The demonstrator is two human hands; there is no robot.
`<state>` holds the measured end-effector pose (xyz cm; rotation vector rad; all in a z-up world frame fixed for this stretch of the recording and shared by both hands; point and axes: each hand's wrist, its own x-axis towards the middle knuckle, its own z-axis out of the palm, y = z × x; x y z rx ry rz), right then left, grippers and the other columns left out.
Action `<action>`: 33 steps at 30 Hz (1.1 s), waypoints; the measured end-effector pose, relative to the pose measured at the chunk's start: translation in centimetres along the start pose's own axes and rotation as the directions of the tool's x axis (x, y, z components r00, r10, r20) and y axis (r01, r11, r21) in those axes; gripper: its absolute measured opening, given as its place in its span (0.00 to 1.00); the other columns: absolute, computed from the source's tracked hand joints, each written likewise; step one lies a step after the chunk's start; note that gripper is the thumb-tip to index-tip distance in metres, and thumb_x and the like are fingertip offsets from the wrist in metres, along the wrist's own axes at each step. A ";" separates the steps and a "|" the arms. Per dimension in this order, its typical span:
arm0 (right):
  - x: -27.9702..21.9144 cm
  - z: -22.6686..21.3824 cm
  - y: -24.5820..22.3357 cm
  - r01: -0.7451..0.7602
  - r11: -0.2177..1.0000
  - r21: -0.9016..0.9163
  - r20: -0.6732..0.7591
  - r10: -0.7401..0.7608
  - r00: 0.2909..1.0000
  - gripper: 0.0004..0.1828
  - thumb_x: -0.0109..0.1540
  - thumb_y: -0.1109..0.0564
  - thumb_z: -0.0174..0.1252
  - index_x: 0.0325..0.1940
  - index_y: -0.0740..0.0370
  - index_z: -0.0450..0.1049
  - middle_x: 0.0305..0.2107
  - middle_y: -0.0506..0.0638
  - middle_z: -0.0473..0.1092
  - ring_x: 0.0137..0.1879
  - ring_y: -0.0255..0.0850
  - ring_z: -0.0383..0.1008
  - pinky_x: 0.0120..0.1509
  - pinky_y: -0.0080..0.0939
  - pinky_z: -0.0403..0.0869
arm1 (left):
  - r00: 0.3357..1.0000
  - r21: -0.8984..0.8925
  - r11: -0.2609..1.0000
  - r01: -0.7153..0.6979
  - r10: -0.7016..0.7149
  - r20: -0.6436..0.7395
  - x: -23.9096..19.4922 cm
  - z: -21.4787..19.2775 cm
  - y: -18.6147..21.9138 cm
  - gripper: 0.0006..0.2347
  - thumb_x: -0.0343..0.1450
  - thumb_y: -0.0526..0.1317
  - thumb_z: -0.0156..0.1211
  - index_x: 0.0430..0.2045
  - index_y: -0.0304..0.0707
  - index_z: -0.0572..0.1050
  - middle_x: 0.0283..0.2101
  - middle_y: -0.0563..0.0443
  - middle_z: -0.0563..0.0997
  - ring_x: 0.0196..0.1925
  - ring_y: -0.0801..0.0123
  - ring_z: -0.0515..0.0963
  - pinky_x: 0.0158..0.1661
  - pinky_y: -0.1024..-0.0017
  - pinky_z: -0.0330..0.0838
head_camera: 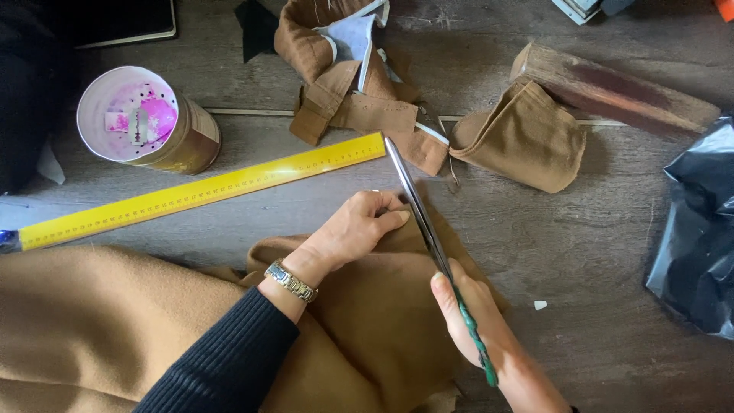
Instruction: Measuring a piece of brown fabric with a yellow ruler, marking it with white chalk, and then cutting it with large tailor scissors.
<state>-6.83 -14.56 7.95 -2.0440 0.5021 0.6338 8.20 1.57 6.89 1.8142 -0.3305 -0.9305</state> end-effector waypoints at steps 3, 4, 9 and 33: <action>-0.6 -0.7 0.6 -0.134 0.990 -0.034 -0.122 0.129 0.984 0.27 0.58 0.32 0.37 0.45 0.52 0.67 0.23 0.49 0.67 0.31 0.42 0.68 0.38 0.41 0.64 | 0.999 0.014 0.999 -0.041 0.041 -0.007 0.4 -0.2 -0.4 0.08 0.68 0.39 0.54 0.16 0.40 0.72 0.40 0.53 0.68 0.44 0.71 0.66 0.45 0.76 0.59; -0.9 -1.1 0.9 -0.268 0.962 -0.048 -0.216 0.252 0.943 0.27 0.58 0.36 0.42 0.54 0.49 0.67 0.31 0.54 0.77 0.40 0.48 0.77 0.46 0.43 0.68 | 0.996 0.023 0.996 -0.080 0.081 -0.026 0.6 -0.2 -0.5 0.07 0.66 0.39 0.54 0.23 0.37 0.79 0.62 0.48 0.71 0.64 0.69 0.71 0.58 0.79 0.60; -2.6 -4.6 6.6 -0.295 0.955 0.029 -0.620 0.249 0.744 0.14 0.58 0.43 0.59 0.44 0.48 0.71 0.27 0.49 0.76 0.32 0.43 0.74 0.43 0.39 0.68 | 0.924 0.651 0.758 -0.041 0.276 -0.264 2.6 0.3 -3.5 0.14 0.62 0.38 0.53 0.40 0.39 0.75 0.38 0.39 0.76 0.41 0.44 0.74 0.42 0.54 0.70; 0.4 -14.5 22.9 -0.075 0.945 -0.317 -0.742 -0.198 0.641 0.32 0.53 0.55 0.65 0.60 0.67 0.66 0.44 0.64 0.64 0.48 0.56 0.71 0.53 0.51 0.71 | 0.918 0.965 0.109 -0.238 0.349 0.187 8.5 -0.1 12.8 0.12 0.57 0.37 0.60 0.34 0.47 0.77 0.32 0.48 0.77 0.34 0.56 0.80 0.27 0.56 0.78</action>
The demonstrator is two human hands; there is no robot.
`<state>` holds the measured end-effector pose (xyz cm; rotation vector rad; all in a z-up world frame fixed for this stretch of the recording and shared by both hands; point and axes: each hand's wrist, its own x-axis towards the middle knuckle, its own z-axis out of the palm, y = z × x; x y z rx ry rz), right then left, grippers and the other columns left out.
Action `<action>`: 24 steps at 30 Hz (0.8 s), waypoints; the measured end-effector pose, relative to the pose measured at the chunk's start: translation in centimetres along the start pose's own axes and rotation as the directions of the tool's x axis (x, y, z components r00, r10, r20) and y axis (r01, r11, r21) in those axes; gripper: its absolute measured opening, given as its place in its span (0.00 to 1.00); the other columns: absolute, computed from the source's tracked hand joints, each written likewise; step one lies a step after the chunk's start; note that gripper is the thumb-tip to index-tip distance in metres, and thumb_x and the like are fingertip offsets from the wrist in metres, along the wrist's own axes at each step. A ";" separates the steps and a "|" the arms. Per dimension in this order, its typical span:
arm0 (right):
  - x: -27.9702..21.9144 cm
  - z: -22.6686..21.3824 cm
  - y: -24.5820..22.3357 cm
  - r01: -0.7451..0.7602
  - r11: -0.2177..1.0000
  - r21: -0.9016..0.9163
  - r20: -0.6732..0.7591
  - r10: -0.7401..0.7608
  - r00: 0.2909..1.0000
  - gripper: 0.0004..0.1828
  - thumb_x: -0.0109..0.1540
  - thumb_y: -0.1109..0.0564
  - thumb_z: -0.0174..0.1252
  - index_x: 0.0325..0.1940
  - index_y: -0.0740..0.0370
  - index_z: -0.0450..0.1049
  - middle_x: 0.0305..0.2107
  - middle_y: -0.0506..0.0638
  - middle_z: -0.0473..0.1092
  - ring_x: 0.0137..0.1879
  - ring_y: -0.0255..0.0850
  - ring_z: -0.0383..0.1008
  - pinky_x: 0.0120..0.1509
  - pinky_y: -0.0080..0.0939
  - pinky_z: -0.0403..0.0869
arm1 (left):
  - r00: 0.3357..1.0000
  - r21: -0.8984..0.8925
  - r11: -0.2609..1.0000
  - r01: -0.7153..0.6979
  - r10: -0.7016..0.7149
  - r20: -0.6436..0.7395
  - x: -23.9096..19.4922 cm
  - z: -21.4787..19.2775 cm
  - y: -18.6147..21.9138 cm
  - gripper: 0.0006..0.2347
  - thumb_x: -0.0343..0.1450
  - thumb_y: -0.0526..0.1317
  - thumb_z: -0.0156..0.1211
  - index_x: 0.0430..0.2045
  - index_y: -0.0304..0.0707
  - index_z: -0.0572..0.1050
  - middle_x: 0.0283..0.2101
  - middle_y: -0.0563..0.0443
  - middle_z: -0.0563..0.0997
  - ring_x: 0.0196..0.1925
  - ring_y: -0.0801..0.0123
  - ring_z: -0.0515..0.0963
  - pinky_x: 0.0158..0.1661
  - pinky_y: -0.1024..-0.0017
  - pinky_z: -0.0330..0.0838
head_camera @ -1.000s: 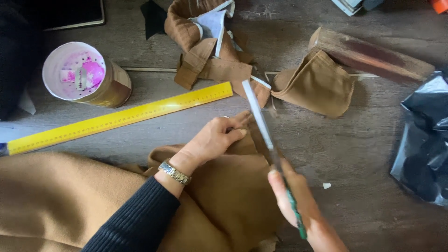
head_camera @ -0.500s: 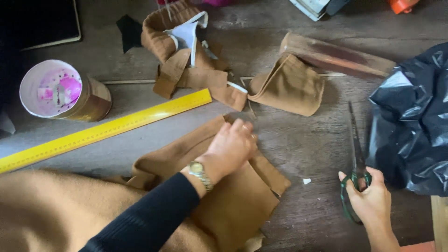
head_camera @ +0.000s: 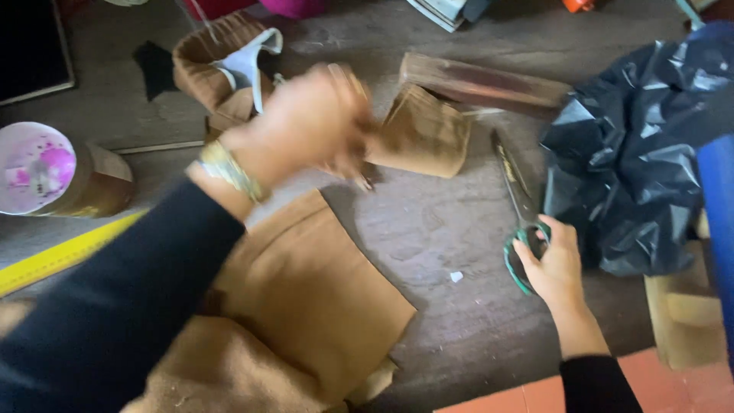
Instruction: Measuring a piece of brown fabric with a yellow ruler, marking it with white chalk, and then cutting it with large tailor scissors.
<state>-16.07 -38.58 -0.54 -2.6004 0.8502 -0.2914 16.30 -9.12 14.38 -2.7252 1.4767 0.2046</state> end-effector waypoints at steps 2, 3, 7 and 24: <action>0.2 -0.2 -0.6 -0.039 0.998 0.056 0.040 0.037 0.999 0.32 0.54 0.55 0.62 0.60 0.65 0.65 0.47 0.63 0.61 0.48 0.50 0.71 0.58 0.46 0.67 | 0.984 0.123 0.991 0.056 -0.034 -0.175 0.6 -0.2 -1.7 0.13 0.61 0.30 0.50 0.37 0.47 0.74 0.34 0.48 0.73 0.33 0.59 0.78 0.22 0.61 0.78; 0.1 -0.4 -1.0 -0.043 0.998 0.036 0.056 0.041 0.998 0.31 0.54 0.53 0.62 0.60 0.64 0.65 0.47 0.61 0.60 0.47 0.52 0.70 0.57 0.48 0.67 | 0.975 0.018 0.998 0.060 -0.055 -0.216 0.2 -0.8 -1.9 0.19 0.59 0.36 0.61 0.44 0.40 0.69 0.42 0.43 0.68 0.41 0.51 0.73 0.30 0.55 0.76; 0.1 -1.3 -2.5 -0.048 0.998 -0.032 0.114 0.051 0.992 0.31 0.57 0.50 0.60 0.62 0.61 0.64 0.51 0.59 0.58 0.58 0.56 0.64 0.56 0.56 0.68 | 0.973 0.154 0.988 0.022 0.014 -0.229 -3.9 0.8 -0.5 0.34 0.59 0.48 0.67 0.57 0.30 0.61 0.56 0.27 0.64 0.50 0.44 0.71 0.38 0.56 0.76; -1.5 -1.8 -10.4 0.166 0.976 0.143 0.311 -0.204 0.928 0.06 0.59 0.55 0.60 0.39 0.56 0.74 0.37 0.48 0.72 0.38 0.40 0.75 0.45 0.40 0.71 | 0.977 -0.360 0.932 0.054 -0.124 -0.174 -33.1 7.5 1.5 0.21 0.64 0.53 0.56 0.51 0.54 0.70 0.58 0.59 0.71 0.66 0.64 0.64 0.65 0.51 0.49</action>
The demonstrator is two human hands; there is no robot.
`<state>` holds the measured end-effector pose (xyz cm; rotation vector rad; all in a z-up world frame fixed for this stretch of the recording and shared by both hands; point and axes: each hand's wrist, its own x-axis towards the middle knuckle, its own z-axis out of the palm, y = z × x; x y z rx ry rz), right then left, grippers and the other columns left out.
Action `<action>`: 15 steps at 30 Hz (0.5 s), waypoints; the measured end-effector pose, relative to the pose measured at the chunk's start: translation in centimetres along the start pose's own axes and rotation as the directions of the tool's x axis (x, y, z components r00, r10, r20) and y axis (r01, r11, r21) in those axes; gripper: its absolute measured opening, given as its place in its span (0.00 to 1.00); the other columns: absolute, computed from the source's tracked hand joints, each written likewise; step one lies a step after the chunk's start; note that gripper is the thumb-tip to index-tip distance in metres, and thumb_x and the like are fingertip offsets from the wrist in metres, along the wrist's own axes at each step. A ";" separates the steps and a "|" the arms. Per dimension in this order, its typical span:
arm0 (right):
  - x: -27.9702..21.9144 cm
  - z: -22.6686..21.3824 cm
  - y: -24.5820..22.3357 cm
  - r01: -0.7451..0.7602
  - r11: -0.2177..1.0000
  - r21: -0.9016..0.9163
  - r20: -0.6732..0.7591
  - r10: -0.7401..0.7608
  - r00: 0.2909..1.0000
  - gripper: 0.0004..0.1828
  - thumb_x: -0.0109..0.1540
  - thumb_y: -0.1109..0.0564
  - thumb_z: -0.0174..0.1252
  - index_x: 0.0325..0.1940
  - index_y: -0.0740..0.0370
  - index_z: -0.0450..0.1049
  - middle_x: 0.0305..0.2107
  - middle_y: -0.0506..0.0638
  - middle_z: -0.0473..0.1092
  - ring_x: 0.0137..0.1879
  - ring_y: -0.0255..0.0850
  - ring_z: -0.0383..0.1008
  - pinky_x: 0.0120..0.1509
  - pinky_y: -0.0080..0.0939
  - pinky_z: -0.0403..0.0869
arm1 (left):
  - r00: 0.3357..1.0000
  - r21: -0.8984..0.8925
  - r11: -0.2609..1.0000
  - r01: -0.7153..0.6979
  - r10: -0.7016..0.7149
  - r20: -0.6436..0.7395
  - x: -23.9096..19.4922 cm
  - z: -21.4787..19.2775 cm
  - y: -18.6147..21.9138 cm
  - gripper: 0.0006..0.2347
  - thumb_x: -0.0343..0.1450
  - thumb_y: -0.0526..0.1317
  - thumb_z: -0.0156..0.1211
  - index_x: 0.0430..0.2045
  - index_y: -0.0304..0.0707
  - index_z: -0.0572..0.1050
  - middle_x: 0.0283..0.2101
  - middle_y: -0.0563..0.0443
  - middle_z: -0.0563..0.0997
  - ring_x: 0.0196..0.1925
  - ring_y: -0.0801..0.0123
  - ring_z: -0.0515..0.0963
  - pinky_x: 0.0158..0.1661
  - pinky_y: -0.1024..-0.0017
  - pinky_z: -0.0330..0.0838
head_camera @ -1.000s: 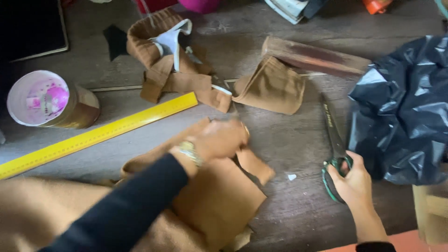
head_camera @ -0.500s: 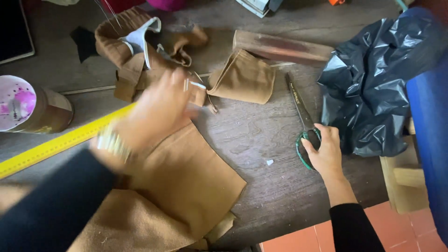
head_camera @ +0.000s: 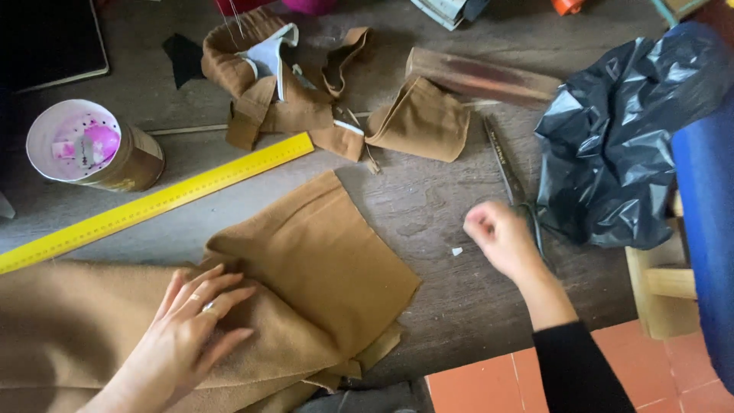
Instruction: Measuring a piece of brown fabric with a yellow ruler, marking it with white chalk, and then cutting it with large tailor scissors.
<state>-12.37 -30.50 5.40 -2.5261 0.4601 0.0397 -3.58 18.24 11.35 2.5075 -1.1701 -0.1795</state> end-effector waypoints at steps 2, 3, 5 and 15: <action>-1.2 0.4 -0.4 -0.077 0.994 0.074 0.128 0.067 0.989 0.06 0.59 0.54 0.59 0.38 0.55 0.74 0.35 0.45 0.76 0.42 0.39 0.76 0.48 0.37 0.72 | 0.999 -0.012 1.000 0.016 -0.016 -0.029 -0.9 0.2 0.1 0.21 0.65 0.53 0.55 0.51 0.55 0.70 0.59 0.59 0.70 0.68 0.65 0.62 0.66 0.49 0.45; -1.9 0.9 -0.1 -0.077 0.995 0.067 0.169 0.065 0.984 0.07 0.59 0.54 0.59 0.39 0.56 0.73 0.35 0.45 0.72 0.37 0.37 0.74 0.44 0.36 0.71 | 0.999 -0.007 0.999 0.032 -0.032 -0.033 -1.1 0.4 0.2 0.21 0.64 0.53 0.56 0.51 0.56 0.71 0.60 0.59 0.69 0.69 0.66 0.60 0.66 0.47 0.45; -3.2 2.3 0.7 -0.074 0.995 0.066 0.220 0.057 0.974 0.09 0.59 0.53 0.60 0.41 0.56 0.73 0.34 0.44 0.68 0.33 0.35 0.71 0.40 0.35 0.70 | 0.998 0.001 0.998 0.059 -0.059 -0.031 -1.6 0.6 0.7 0.21 0.64 0.53 0.57 0.50 0.56 0.71 0.61 0.58 0.68 0.71 0.67 0.58 0.65 0.46 0.46; -0.5 3.2 2.6 0.086 0.996 0.027 -0.115 -0.082 0.990 0.06 0.59 0.56 0.61 0.32 0.59 0.72 0.31 0.50 0.67 0.30 0.41 0.69 0.40 0.40 0.68 | 0.998 0.424 0.905 -0.033 0.053 -0.037 -1.8 3.9 4.3 0.59 0.37 0.77 0.66 0.64 0.55 0.54 0.69 0.52 0.55 0.74 0.54 0.48 0.62 0.35 0.42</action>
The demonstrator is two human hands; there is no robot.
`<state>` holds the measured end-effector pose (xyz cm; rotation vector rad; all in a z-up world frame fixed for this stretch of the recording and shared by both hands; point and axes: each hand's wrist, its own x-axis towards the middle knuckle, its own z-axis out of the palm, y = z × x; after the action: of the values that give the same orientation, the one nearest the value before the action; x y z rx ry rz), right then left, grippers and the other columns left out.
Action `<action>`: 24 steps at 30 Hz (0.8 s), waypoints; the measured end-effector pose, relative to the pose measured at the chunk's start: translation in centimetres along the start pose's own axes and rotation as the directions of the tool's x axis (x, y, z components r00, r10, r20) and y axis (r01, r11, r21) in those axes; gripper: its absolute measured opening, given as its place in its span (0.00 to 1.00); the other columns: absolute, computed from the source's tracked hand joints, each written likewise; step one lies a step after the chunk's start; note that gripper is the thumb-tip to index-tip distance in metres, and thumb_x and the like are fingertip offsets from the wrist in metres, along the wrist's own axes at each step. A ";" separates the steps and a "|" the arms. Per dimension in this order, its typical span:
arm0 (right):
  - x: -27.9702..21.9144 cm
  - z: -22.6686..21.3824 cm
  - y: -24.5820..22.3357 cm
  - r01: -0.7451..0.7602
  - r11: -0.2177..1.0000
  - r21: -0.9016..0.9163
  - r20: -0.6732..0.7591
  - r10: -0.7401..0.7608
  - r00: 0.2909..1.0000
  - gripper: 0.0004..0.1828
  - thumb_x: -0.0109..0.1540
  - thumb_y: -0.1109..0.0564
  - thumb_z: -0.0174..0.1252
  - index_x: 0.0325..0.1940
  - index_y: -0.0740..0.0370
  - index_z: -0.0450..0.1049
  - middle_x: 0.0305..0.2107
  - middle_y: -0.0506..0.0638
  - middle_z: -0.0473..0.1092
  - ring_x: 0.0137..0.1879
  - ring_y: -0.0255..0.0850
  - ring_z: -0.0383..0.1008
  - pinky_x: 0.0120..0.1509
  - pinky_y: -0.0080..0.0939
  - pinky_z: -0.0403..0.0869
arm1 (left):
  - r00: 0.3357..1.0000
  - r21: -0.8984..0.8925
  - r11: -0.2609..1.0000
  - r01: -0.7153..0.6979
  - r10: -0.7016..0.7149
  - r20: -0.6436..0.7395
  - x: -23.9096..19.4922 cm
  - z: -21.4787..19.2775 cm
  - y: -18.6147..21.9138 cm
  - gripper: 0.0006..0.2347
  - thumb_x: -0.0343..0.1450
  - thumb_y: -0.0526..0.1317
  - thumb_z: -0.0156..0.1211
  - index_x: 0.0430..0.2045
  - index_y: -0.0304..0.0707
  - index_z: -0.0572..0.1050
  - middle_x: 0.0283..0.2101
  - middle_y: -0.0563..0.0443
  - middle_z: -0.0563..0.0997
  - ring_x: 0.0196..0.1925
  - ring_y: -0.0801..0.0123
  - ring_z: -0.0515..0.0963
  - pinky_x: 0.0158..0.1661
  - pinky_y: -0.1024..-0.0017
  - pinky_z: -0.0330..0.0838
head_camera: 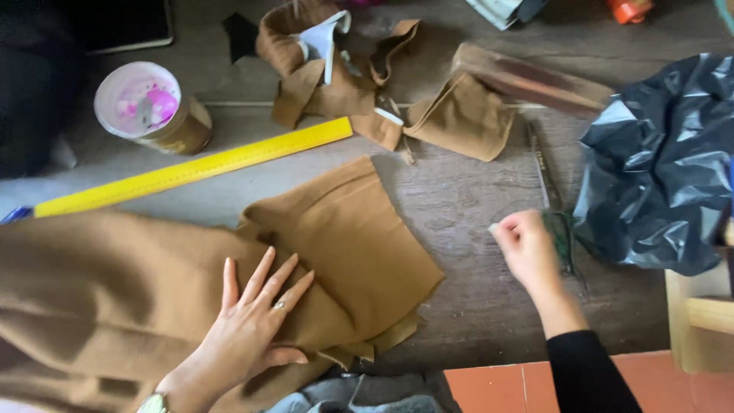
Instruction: Measuring a piece of brown fabric with a yellow ruler, marking it with white chalk, and then cutting it with large tailor scissors.
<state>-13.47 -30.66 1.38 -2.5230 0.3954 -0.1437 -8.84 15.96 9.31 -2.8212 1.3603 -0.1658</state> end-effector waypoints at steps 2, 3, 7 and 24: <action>1.2 -0.9 -0.6 -0.013 1.000 -0.015 -0.071 0.012 0.997 0.07 0.61 0.55 0.61 0.36 0.61 0.73 0.33 0.53 0.68 0.32 0.42 0.70 0.42 0.41 0.69 | 1.000 0.114 0.993 -0.002 0.004 -0.025 0.0 0.9 0.1 0.70 0.29 0.84 0.63 0.67 0.54 0.48 0.71 0.51 0.51 0.75 0.52 0.45 0.63 0.36 0.41; 1.5 -1.3 -1.0 -0.039 0.999 0.029 -0.060 0.041 0.997 0.08 0.62 0.55 0.60 0.39 0.61 0.73 0.35 0.53 0.70 0.34 0.42 0.71 0.41 0.40 0.69 | 1.000 0.113 0.994 -0.008 0.010 -0.016 -0.1 1.1 0.1 0.62 0.35 0.81 0.61 0.67 0.58 0.49 0.70 0.52 0.53 0.74 0.52 0.47 0.62 0.36 0.43; 0.8 -2.5 -5.5 -0.311 0.950 0.022 0.239 0.297 0.925 0.14 0.61 0.45 0.54 0.42 0.55 0.75 0.35 0.49 0.76 0.39 0.41 0.75 0.43 0.39 0.70 | 1.000 0.029 1.000 0.009 -0.009 0.015 -0.5 2.6 0.1 0.33 0.62 0.69 0.43 0.62 0.65 0.58 0.67 0.52 0.59 0.72 0.50 0.51 0.62 0.35 0.45; -2.3 1.3 -8.1 -0.412 0.780 0.472 0.546 0.108 0.831 0.13 0.64 0.57 0.51 0.43 0.71 0.74 0.29 0.65 0.76 0.27 0.47 0.77 0.33 0.43 0.80 | 0.651 -0.366 0.564 0.740 -0.739 0.177 0.8 0.7 -3.3 0.12 0.73 0.52 0.52 0.32 0.50 0.79 0.29 0.46 0.81 0.38 0.48 0.80 0.38 0.50 0.73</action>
<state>-13.45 -22.89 4.80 -1.7801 0.4209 0.4362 -5.70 17.40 8.89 -3.5517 0.0675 0.1593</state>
